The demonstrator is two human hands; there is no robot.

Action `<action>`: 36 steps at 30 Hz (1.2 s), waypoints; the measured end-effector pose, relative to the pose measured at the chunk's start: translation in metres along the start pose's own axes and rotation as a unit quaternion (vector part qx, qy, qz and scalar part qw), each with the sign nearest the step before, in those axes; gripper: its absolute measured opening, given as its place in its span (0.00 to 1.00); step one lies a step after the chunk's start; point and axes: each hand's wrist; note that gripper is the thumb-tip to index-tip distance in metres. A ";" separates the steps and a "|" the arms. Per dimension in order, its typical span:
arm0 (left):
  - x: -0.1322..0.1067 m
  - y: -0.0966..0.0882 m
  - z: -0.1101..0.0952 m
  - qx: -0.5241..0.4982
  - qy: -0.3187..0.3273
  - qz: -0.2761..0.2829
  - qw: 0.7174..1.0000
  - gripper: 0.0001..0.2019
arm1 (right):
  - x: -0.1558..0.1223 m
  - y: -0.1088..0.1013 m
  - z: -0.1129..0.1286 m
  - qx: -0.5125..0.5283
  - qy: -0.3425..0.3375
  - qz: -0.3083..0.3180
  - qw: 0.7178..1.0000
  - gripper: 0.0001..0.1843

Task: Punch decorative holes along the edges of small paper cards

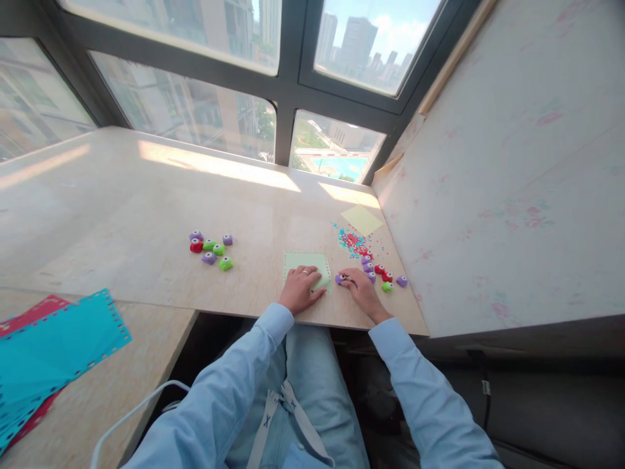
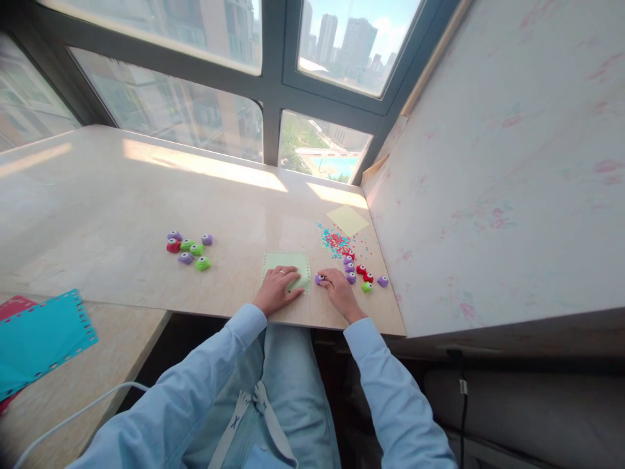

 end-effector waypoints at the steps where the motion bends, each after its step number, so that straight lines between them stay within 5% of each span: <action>1: 0.000 0.000 0.000 0.001 0.001 -0.001 1.000 0.15 | 0.001 0.001 -0.001 0.000 -0.005 0.001 1.000 0.12; 36: -0.001 0.000 -0.001 0.010 0.000 0.005 1.000 0.16 | -0.004 0.014 -0.009 0.045 -0.028 -0.027 0.998 0.14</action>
Point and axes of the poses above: each hand's wrist, its own x-axis towards the middle knuckle, its own y-axis out of the palm, z = x × y, and after that the axes turned 10 degrees about -y, right-handed
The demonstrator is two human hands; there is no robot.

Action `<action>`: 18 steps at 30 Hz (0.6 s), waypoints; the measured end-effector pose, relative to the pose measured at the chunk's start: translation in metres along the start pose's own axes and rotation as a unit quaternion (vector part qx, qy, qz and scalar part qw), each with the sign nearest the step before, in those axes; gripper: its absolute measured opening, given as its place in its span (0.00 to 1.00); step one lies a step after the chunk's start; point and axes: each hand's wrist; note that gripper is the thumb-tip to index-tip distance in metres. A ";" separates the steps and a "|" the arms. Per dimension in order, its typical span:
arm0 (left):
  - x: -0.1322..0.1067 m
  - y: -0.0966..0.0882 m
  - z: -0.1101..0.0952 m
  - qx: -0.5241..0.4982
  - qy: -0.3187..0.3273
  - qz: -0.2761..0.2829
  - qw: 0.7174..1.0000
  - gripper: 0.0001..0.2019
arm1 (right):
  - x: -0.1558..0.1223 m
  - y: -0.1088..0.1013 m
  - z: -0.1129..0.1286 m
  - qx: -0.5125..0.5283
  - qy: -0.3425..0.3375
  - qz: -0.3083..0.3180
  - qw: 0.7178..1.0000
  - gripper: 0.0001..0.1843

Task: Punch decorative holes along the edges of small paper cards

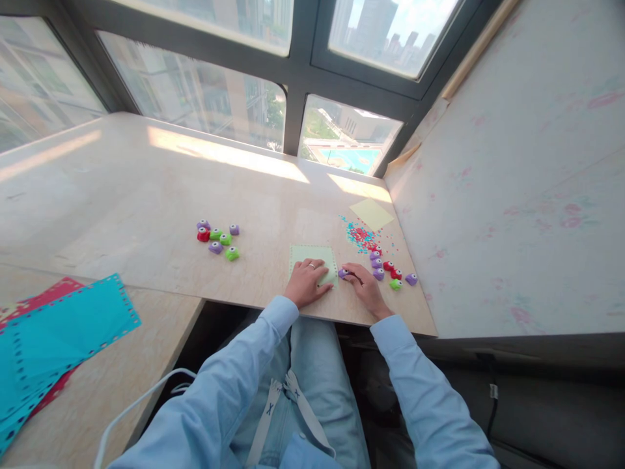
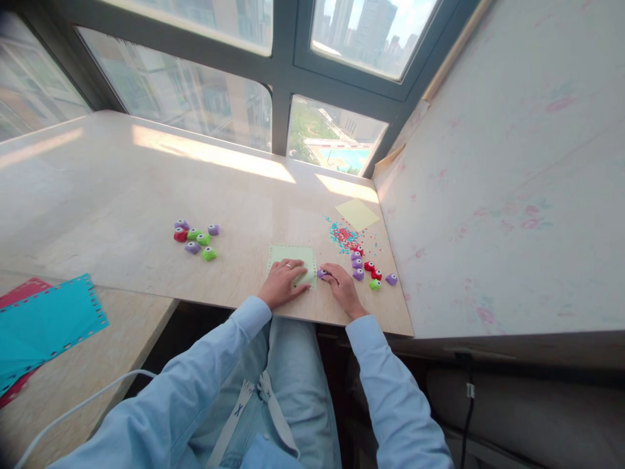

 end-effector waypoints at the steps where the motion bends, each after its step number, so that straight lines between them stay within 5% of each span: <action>1: 0.000 0.000 0.000 -0.002 0.000 0.002 1.000 0.17 | 0.000 0.000 0.001 0.000 0.002 0.001 1.000 0.14; 18: -0.001 -0.002 -0.003 0.015 0.005 0.002 1.000 0.19 | 0.007 0.006 0.008 -0.009 0.041 0.005 0.999 0.15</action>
Point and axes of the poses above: each hand's wrist, its own x-axis towards the middle knuckle, its own y-axis out of the palm, z = x × y, and after that the axes turned 10 degrees about -y, right-handed
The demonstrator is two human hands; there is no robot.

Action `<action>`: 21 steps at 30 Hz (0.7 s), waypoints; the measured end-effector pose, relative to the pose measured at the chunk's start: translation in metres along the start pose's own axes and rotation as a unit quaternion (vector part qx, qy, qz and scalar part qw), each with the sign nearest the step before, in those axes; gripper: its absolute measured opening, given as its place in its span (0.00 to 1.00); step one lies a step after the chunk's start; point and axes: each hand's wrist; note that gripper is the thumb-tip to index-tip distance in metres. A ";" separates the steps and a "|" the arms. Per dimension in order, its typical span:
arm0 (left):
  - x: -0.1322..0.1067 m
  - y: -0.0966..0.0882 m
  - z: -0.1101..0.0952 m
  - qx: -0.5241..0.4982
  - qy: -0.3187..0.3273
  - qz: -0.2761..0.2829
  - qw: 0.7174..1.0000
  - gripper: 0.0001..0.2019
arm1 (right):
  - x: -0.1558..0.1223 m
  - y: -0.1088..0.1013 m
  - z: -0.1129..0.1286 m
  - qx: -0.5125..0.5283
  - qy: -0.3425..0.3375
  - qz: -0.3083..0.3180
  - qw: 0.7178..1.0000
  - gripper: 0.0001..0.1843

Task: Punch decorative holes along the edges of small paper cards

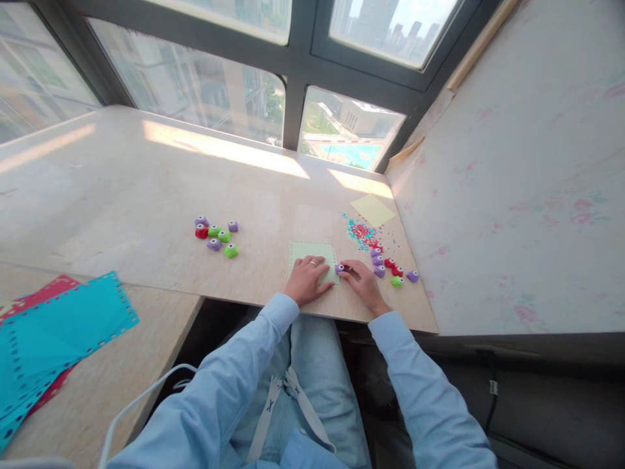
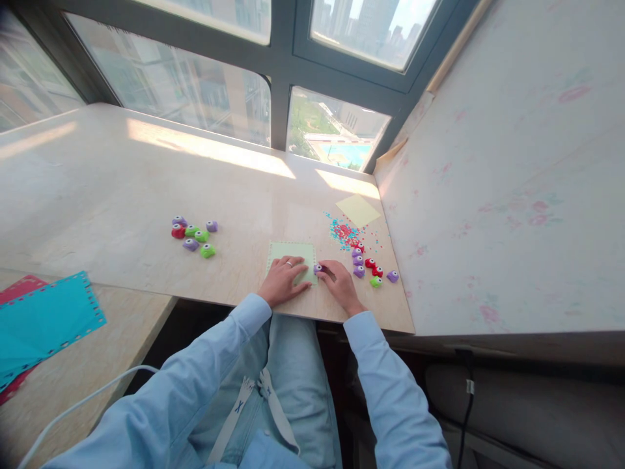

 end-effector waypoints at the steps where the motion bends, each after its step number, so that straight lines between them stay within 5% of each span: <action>1: 0.000 0.000 0.000 0.002 0.000 0.000 1.000 0.19 | 0.001 0.000 0.001 -0.002 -0.002 0.001 1.000 0.15; 13: -0.001 -0.002 -0.001 -0.024 -0.010 -0.001 1.000 0.16 | -0.008 -0.003 0.019 -0.024 -0.045 0.034 0.998 0.13; 21: -0.005 -0.003 -0.003 -0.006 0.044 0.016 0.999 0.15 | -0.020 -0.008 0.028 -0.027 -0.038 0.023 0.999 0.12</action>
Point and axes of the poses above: each hand's wrist, its own x-axis towards the middle knuckle, its own y-axis out of the palm, z = x × y, and after that the axes turned 10 degrees about -y, right-handed
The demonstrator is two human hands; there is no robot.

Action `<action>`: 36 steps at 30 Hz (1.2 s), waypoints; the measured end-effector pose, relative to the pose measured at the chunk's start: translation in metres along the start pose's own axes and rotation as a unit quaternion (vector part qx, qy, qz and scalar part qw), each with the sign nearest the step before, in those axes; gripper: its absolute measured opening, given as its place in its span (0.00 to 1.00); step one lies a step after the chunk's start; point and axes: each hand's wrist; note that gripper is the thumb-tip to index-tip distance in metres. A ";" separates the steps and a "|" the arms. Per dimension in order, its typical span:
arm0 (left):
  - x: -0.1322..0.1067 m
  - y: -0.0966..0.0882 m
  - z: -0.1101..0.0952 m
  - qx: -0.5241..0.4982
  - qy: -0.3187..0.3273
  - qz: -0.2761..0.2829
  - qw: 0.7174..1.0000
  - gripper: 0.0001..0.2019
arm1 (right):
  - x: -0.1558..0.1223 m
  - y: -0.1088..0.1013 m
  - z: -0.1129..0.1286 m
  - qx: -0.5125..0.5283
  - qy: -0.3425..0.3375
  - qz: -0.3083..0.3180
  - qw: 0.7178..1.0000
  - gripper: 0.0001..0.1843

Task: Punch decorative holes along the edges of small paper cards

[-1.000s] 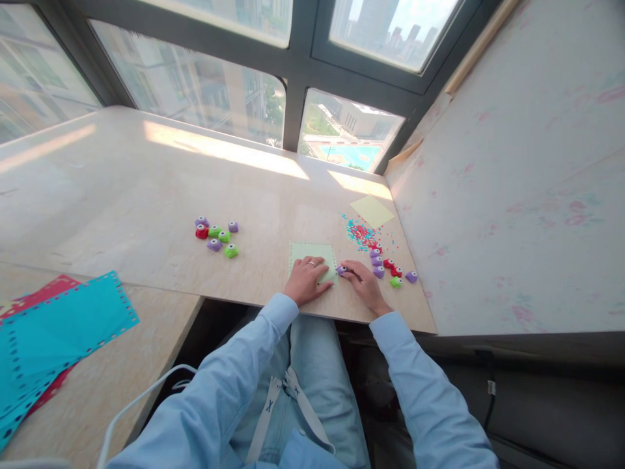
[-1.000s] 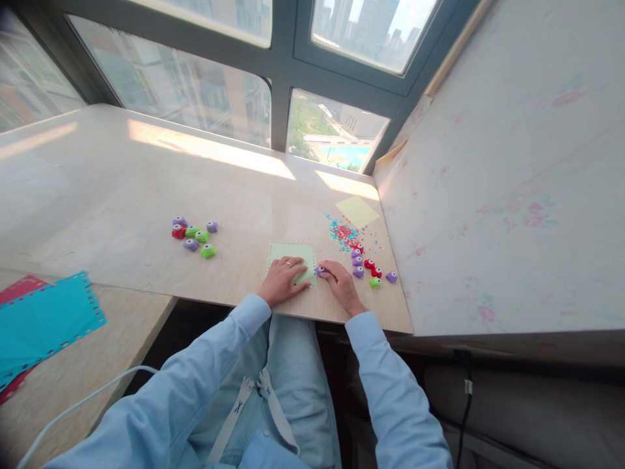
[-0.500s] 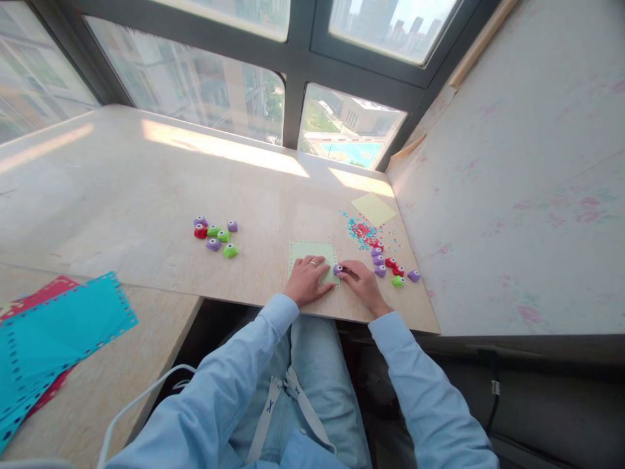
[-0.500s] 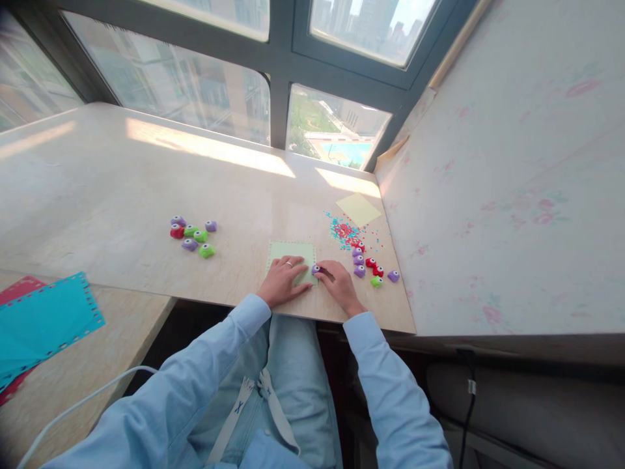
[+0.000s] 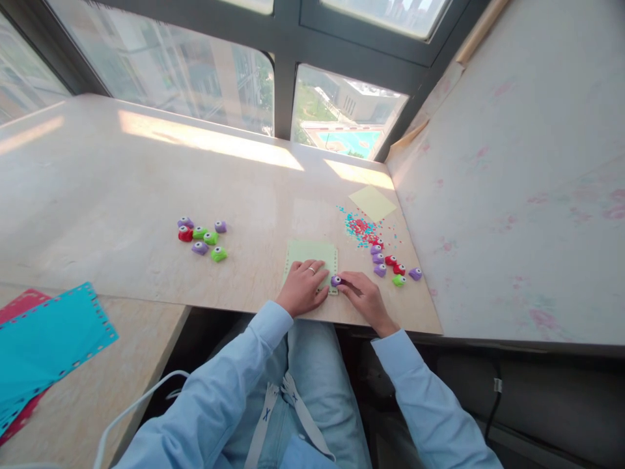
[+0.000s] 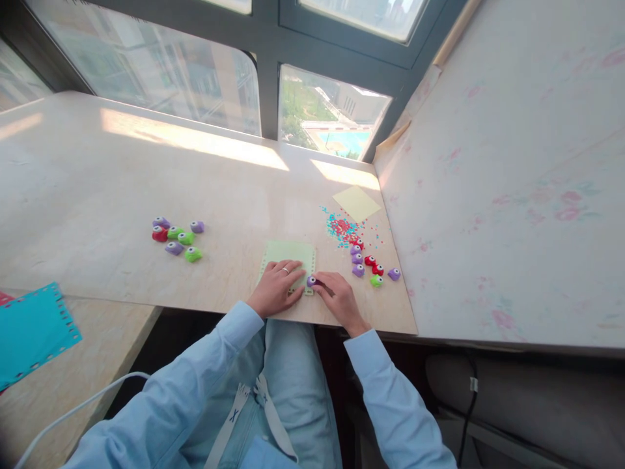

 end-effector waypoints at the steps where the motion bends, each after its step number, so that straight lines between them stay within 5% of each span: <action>1: -0.001 0.000 -0.001 0.005 0.008 0.001 1.000 0.15 | -0.001 -0.001 0.001 -0.001 -0.003 -0.003 1.000 0.12; 36: -0.002 -0.006 -0.006 0.011 0.012 0.041 0.999 0.22 | -0.003 0.001 0.018 -0.043 0.024 -0.002 0.999 0.15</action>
Point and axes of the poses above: each hand's wrist, its own x-axis towards the middle knuckle, its own y-axis out of the palm, z = x × y, and after that the axes turned 10 degrees about -y, right-handed
